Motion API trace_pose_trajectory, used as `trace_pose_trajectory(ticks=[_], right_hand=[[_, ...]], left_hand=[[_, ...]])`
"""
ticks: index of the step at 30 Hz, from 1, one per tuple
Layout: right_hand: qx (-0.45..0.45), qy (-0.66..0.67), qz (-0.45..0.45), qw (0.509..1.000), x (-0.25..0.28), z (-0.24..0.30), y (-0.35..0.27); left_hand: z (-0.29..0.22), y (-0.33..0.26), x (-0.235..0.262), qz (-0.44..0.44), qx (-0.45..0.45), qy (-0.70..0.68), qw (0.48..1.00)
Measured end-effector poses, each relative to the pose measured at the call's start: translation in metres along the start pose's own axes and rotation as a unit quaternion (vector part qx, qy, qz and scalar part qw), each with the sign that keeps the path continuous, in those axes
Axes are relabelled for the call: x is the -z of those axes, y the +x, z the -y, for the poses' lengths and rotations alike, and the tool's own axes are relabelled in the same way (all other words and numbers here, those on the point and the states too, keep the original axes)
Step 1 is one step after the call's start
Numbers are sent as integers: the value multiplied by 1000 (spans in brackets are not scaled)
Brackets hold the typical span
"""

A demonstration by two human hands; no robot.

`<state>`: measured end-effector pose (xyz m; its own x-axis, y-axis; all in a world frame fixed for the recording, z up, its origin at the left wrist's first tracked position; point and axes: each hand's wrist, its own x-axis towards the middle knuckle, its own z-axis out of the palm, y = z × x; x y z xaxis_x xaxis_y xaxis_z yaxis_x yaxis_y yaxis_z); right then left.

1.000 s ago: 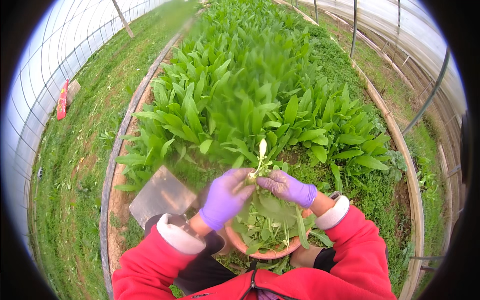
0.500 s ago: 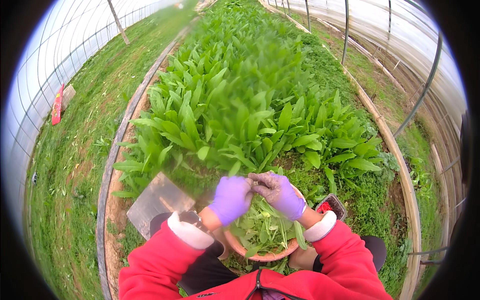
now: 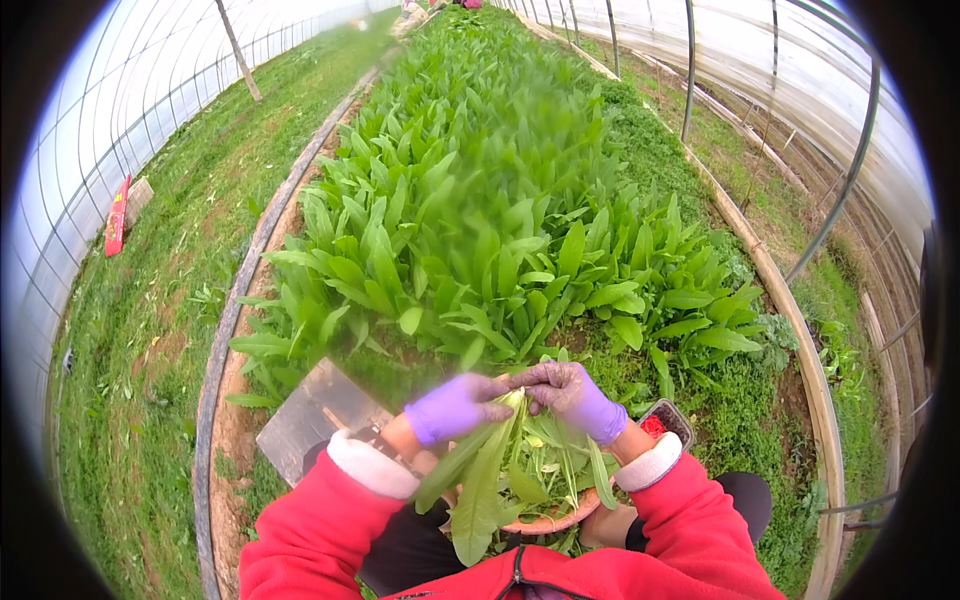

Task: The person harvests leafy green vegetables by hand in a greenhouse, pulling them from the soil and placing them into a basket. They occasionally trim the roots and remove outer leaves before bundling the vegetables with a rubber band.

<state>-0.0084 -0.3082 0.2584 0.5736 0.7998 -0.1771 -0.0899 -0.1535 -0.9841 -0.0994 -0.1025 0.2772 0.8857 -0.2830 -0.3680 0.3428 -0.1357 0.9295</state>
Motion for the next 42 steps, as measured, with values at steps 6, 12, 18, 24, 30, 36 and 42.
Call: trace_pose_trajectory(ticks=[6, 12, 18, 24, 30, 36, 42], right_hand=[[44, -541, 13, 840, 6, -57, -11], [34, -202, -117, 972, 22, -53, -5], [30, -46, -61, 997, -3, -16, -6], [-11, -41, -67, 997, 5, -1, -16], [2, 1, -34, 999, 18, -10, -12], [-19, 165, 82, 983, 31, -23, -18], [-4, 122, 52, 991, 14, -35, -10]], left_hand=[[-9, -3, 6, -34, -37, 29, 998], [0, 14, 0, -213, -109, 164, 957], [-4, 23, -10, -255, -164, 21, 953], [-10, 15, -7, -253, -157, 137, 945], [-13, 6, -11, -218, -171, 100, 955], [-11, 8, 1, -271, -88, 425, 859], [-18, 0, -3, -87, -126, -32, 988]])
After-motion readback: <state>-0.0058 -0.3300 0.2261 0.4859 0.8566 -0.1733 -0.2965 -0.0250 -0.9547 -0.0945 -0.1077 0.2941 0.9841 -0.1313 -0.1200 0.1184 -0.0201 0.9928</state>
